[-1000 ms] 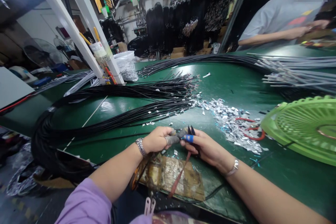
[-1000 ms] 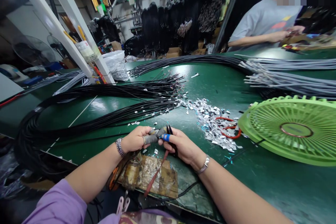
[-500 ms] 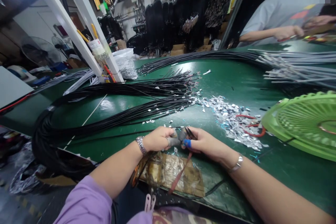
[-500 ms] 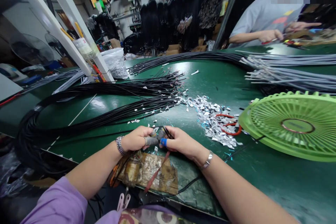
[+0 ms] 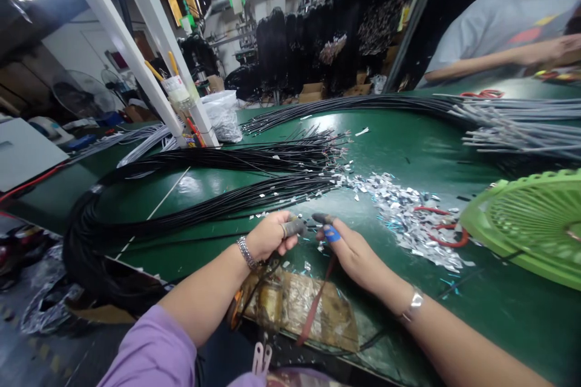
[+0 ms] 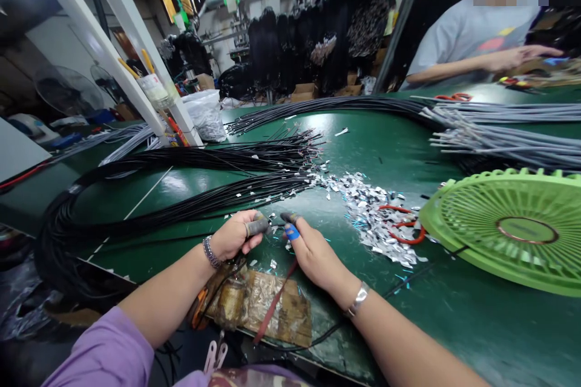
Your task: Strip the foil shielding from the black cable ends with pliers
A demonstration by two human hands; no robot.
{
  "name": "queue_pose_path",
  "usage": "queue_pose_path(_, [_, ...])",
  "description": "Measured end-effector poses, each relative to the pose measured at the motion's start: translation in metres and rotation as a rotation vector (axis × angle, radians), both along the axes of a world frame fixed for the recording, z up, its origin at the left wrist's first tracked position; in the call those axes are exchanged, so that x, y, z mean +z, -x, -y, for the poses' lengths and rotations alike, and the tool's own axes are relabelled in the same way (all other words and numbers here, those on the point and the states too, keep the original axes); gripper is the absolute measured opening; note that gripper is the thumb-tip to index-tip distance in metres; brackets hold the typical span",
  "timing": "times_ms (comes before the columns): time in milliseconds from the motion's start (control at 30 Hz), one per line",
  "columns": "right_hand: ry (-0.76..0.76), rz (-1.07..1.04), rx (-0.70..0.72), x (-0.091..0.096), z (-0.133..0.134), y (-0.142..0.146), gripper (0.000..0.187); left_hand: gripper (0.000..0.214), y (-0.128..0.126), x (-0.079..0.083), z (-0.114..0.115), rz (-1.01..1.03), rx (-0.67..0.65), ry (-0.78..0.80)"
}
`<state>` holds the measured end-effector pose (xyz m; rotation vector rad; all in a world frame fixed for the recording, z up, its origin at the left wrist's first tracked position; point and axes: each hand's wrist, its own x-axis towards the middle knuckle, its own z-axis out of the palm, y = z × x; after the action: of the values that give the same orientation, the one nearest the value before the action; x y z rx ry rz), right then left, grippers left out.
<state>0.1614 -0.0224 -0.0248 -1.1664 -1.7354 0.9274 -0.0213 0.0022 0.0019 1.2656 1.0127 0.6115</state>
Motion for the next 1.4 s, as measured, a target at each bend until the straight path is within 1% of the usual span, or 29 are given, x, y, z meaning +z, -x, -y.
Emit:
queue_pose_path(67, [-0.125,0.119,-0.017,-0.001,0.002,0.000,0.021,0.048,0.000,-0.001,0.000,0.019,0.024,-0.003])
queue_pose_path(133, [-0.164,0.206,-0.041,-0.003,0.004,0.001,0.017,0.048,-0.001,-0.001,0.000,0.019,0.031,-0.013])
queue_pose_path(233, [-0.170,0.265,-0.076,-0.005,0.005,0.003,0.014,0.048,-0.002,-0.001,0.001,-0.016,0.026,-0.026])
queue_pose_path(367, [-0.182,0.286,-0.070,-0.007,0.005,0.004,0.013,0.046,-0.003,-0.002,0.003,-0.075,0.000,-0.060])
queue_pose_path(500, [-0.176,0.305,-0.067,-0.007,0.006,0.007,0.011,0.036,-0.005,-0.002,0.003,-0.127,-0.013,-0.091])
queue_pose_path(767, [-0.167,0.316,-0.046,-0.008,0.007,0.009,0.012,0.018,-0.005,0.001,0.004,-0.262,-0.023,-0.079])
queue_pose_path(900, [-0.149,0.323,-0.029,-0.008,0.006,0.009,0.012,0.016,-0.005,0.001,0.006,-0.298,-0.021,-0.089])
queue_pose_path(1067, [-0.181,0.336,-0.029,-0.005,0.007,0.009,0.012,0.017,-0.006,0.000,0.006,-0.279,0.035,-0.090])
queue_pose_path(1200, [-0.229,0.352,-0.005,-0.002,0.007,0.006,0.011,0.020,-0.004,-0.001,0.005,-0.229,0.046,-0.085])
queue_pose_path(1400, [-0.251,0.426,0.110,0.000,0.002,-0.004,0.011,0.021,-0.002,0.002,0.005,-0.227,0.006,-0.069])
